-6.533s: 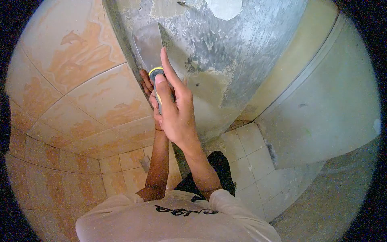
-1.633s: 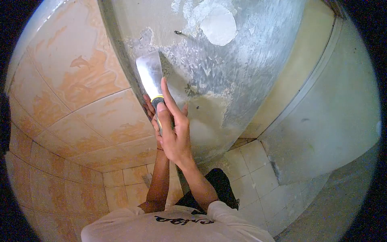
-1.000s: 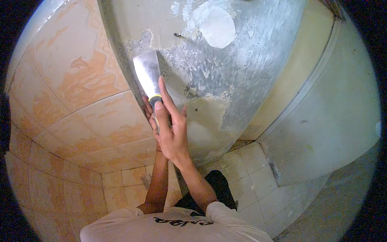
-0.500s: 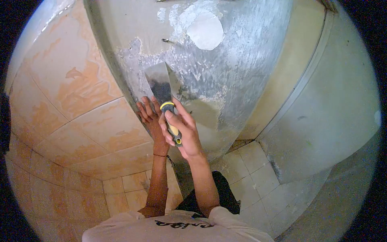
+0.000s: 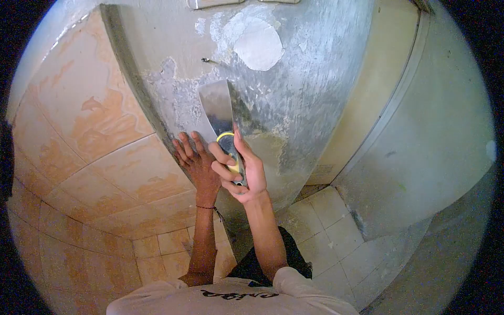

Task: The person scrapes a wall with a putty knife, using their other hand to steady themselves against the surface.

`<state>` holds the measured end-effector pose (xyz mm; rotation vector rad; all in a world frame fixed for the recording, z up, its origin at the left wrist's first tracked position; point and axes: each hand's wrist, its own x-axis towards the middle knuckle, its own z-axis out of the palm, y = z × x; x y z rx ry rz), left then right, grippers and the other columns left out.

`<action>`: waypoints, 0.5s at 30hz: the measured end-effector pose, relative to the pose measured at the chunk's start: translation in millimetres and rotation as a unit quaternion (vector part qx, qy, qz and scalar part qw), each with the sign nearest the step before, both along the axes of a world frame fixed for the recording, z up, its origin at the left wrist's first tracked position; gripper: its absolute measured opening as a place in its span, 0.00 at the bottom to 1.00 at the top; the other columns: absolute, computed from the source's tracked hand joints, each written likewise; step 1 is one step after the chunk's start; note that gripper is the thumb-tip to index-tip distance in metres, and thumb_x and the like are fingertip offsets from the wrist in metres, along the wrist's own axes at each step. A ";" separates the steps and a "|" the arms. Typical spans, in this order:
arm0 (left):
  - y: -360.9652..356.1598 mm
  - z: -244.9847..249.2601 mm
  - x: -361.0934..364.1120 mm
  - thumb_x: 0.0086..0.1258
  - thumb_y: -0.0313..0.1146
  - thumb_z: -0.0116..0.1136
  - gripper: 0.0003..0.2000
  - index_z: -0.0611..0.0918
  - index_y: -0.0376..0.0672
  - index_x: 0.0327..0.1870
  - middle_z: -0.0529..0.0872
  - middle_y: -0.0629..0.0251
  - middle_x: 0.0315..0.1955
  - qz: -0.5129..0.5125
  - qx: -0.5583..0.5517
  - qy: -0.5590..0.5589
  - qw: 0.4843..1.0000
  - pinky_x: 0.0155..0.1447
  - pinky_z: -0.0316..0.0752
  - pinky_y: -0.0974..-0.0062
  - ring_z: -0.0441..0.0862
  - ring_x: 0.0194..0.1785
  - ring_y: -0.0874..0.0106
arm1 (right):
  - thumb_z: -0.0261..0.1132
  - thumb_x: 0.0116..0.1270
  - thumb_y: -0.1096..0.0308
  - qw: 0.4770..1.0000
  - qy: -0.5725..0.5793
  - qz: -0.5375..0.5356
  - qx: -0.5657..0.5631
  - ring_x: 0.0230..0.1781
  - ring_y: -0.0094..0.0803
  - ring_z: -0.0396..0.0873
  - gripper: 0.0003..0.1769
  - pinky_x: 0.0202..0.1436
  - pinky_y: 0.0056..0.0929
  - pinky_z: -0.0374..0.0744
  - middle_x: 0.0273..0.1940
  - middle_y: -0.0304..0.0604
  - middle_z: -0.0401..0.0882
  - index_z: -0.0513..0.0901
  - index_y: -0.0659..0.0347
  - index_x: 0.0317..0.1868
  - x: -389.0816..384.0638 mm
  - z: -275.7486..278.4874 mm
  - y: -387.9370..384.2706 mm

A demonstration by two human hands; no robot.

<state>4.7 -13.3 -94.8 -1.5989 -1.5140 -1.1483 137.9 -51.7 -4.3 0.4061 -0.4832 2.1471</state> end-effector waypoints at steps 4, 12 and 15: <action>0.2 -0.2 -0.8 0.65 0.62 0.61 0.51 0.54 0.38 0.81 0.47 0.45 0.80 0.008 0.000 0.001 1.000 0.79 0.46 0.41 0.42 0.82 0.41 | 0.45 0.85 0.50 1.000 -0.017 -0.005 0.019 0.14 0.15 0.52 0.17 0.04 0.10 0.55 0.28 0.31 0.57 0.70 0.35 0.68 1.7 9.7 2.9; 3.4 -4.1 0.7 0.64 0.63 0.61 0.53 0.53 0.38 0.82 0.46 0.45 0.81 0.002 0.005 -0.006 1.000 0.78 0.45 0.41 0.40 0.82 0.41 | 0.47 0.84 0.50 0.998 -0.066 -0.004 -0.002 0.14 0.15 0.53 0.14 0.04 0.11 0.52 0.27 0.31 0.58 0.71 0.35 0.64 8.9 31.4 -7.7; 4.6 -7.0 -0.3 0.64 0.62 0.62 0.52 0.53 0.39 0.82 0.45 0.46 0.81 0.025 -0.009 -0.005 1.000 0.78 0.44 0.41 0.40 0.82 0.41 | 0.47 0.84 0.50 0.996 -0.067 -0.022 -0.047 0.14 0.15 0.53 0.17 0.04 0.11 0.51 0.27 0.31 0.58 0.69 0.34 0.68 2.6 30.5 -15.7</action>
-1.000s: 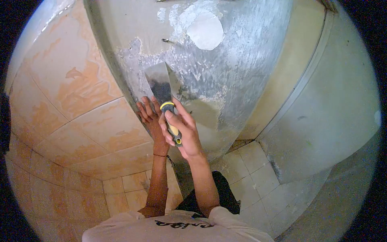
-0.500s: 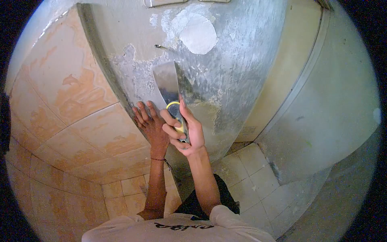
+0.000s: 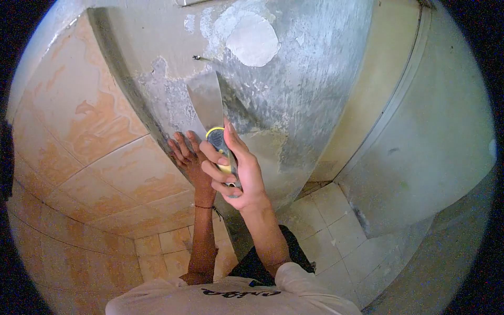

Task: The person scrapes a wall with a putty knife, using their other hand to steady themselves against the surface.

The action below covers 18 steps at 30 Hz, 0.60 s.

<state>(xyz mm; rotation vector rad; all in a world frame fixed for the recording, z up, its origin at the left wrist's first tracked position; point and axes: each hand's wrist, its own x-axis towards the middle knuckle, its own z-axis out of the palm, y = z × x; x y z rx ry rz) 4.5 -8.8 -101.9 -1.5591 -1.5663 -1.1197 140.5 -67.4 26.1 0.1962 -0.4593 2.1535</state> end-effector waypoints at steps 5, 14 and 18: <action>-2.3 5.3 1.2 0.66 0.58 0.62 0.50 0.53 0.39 0.81 0.44 0.46 0.81 -0.041 0.009 -0.019 0.999 0.78 0.44 0.40 0.39 0.82 0.41 | 0.48 0.84 0.50 0.999 0.001 0.003 0.033 0.14 0.15 0.53 0.16 0.05 0.11 0.51 0.27 0.31 0.58 0.69 0.35 0.66 0.3 1.8 0.7; -1.9 5.8 0.8 0.66 0.52 0.63 0.48 0.53 0.38 0.81 0.45 0.45 0.81 -0.036 0.012 -0.008 0.999 0.78 0.45 0.39 0.40 0.82 0.40 | 0.45 0.85 0.51 0.999 0.033 0.020 0.011 0.15 0.16 0.53 0.17 0.04 0.12 0.53 0.28 0.32 0.58 0.68 0.37 0.68 -0.1 -3.1 -6.3; 1.2 3.6 -1.3 0.67 0.49 0.63 0.47 0.52 0.38 0.81 0.45 0.45 0.80 -0.016 0.014 0.009 1.000 0.78 0.45 0.39 0.40 0.81 0.39 | 0.42 0.86 0.52 0.997 0.063 0.035 0.011 0.15 0.16 0.53 0.19 0.04 0.13 0.54 0.29 0.34 0.59 0.67 0.41 0.71 -2.4 -3.1 1.4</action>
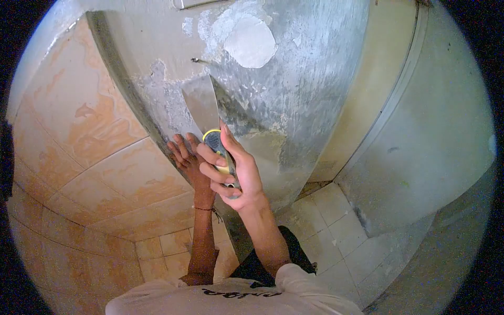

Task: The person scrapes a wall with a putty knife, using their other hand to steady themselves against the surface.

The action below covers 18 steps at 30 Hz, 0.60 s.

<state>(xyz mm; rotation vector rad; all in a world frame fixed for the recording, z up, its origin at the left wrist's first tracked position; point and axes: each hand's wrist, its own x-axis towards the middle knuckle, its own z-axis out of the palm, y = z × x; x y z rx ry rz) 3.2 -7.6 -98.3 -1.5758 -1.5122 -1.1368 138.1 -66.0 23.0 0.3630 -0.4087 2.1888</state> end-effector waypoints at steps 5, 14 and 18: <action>-3.7 4.9 2.5 0.69 0.41 0.59 0.42 0.53 0.38 0.81 0.45 0.45 0.80 -0.029 0.004 -0.018 0.999 0.78 0.45 0.38 0.40 0.81 0.40 | 0.41 0.86 0.52 1.000 0.013 0.002 0.012 0.15 0.17 0.53 0.20 0.04 0.13 0.54 0.29 0.34 0.59 0.67 0.42 0.70 -5.5 -5.9 -0.7; -4.2 0.0 1.1 0.68 0.37 0.58 0.40 0.55 0.39 0.81 0.45 0.46 0.80 -0.003 -0.026 -0.018 0.999 0.78 0.46 0.38 0.40 0.82 0.40 | 0.47 0.84 0.49 1.000 -0.026 -0.011 0.001 0.14 0.15 0.53 0.16 0.04 0.11 0.52 0.26 0.31 0.57 0.70 0.38 0.66 -5.9 -2.2 2.4; -6.1 2.5 2.6 0.67 0.39 0.59 0.41 0.55 0.39 0.81 0.45 0.47 0.81 -0.016 -0.013 -0.021 1.000 0.78 0.46 0.38 0.40 0.82 0.40 | 0.41 0.86 0.53 1.000 0.010 -0.013 0.015 0.14 0.17 0.54 0.21 0.04 0.13 0.54 0.29 0.35 0.58 0.65 0.42 0.74 -6.5 -3.6 -0.4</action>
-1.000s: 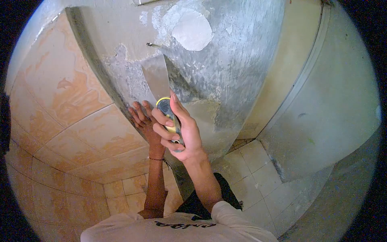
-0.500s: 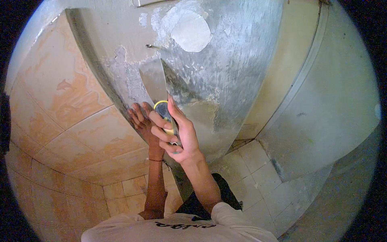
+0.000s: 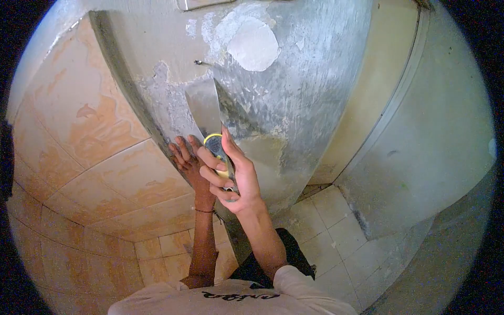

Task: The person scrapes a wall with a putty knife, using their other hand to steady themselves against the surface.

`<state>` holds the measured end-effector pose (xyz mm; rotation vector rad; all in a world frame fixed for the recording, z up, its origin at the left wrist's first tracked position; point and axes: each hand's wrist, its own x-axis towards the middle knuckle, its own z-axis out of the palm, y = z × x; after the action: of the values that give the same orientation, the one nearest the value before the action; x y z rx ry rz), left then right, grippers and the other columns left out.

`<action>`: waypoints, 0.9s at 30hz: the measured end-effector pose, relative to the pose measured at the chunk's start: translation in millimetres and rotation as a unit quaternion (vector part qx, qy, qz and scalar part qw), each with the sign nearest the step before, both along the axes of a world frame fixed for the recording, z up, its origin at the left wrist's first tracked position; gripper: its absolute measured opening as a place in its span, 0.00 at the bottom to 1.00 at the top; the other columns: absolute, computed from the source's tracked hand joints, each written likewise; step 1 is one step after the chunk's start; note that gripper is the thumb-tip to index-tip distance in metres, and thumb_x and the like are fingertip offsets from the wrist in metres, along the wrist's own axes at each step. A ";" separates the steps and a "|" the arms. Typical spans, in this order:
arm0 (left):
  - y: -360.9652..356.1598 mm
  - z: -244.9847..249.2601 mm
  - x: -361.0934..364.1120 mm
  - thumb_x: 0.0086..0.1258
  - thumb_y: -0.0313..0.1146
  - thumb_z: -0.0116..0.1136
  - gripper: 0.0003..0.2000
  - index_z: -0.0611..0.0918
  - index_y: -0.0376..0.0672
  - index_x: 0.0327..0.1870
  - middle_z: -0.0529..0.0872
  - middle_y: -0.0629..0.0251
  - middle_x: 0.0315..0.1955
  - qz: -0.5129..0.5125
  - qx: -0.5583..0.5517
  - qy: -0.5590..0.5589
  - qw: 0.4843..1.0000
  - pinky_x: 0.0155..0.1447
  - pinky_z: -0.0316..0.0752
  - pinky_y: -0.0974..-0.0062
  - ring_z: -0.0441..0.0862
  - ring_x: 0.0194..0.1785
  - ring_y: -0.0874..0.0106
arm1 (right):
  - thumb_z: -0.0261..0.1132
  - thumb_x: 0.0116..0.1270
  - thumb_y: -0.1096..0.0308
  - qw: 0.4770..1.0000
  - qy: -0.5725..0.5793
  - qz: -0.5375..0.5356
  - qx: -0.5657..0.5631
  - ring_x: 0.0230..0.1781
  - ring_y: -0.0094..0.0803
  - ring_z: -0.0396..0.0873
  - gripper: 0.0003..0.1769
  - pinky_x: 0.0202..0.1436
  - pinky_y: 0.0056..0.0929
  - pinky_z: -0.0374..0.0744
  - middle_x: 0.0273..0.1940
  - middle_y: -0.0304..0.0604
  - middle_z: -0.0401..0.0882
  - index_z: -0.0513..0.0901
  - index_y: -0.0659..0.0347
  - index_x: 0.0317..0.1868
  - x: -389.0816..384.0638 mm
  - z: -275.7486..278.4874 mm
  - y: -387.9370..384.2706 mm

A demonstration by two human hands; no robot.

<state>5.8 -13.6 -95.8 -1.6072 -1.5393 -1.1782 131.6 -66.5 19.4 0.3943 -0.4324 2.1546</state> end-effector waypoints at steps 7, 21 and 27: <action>6.4 -2.8 -2.2 0.67 0.48 0.62 0.46 0.53 0.40 0.81 0.44 0.48 0.81 0.009 0.011 0.008 1.000 0.78 0.46 0.38 0.39 0.82 0.41 | 0.48 0.84 0.50 0.998 -0.058 -0.007 0.002 0.14 0.15 0.53 0.12 0.04 0.12 0.51 0.27 0.31 0.58 0.72 0.37 0.59 5.2 5.2 2.2; 3.0 -2.0 -1.7 0.62 0.60 0.64 0.53 0.52 0.40 0.82 0.45 0.47 0.81 0.010 0.004 0.010 1.000 0.79 0.45 0.38 0.39 0.82 0.41 | 0.48 0.84 0.50 0.999 -0.046 0.021 -0.016 0.14 0.14 0.53 0.12 0.04 0.10 0.51 0.26 0.30 0.56 0.72 0.38 0.58 9.9 1.9 9.8; 1.3 -0.2 -0.2 0.63 0.62 0.61 0.53 0.53 0.39 0.81 0.45 0.46 0.81 0.004 0.009 0.007 1.000 0.78 0.45 0.38 0.39 0.82 0.41 | 0.47 0.84 0.49 0.997 -0.077 -0.007 0.019 0.14 0.15 0.53 0.12 0.04 0.10 0.51 0.27 0.30 0.56 0.72 0.37 0.59 8.7 0.4 10.5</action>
<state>5.5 -12.3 -96.0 -1.5928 -1.5212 -1.1714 140.3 -56.0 19.8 0.2465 -0.5619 2.1743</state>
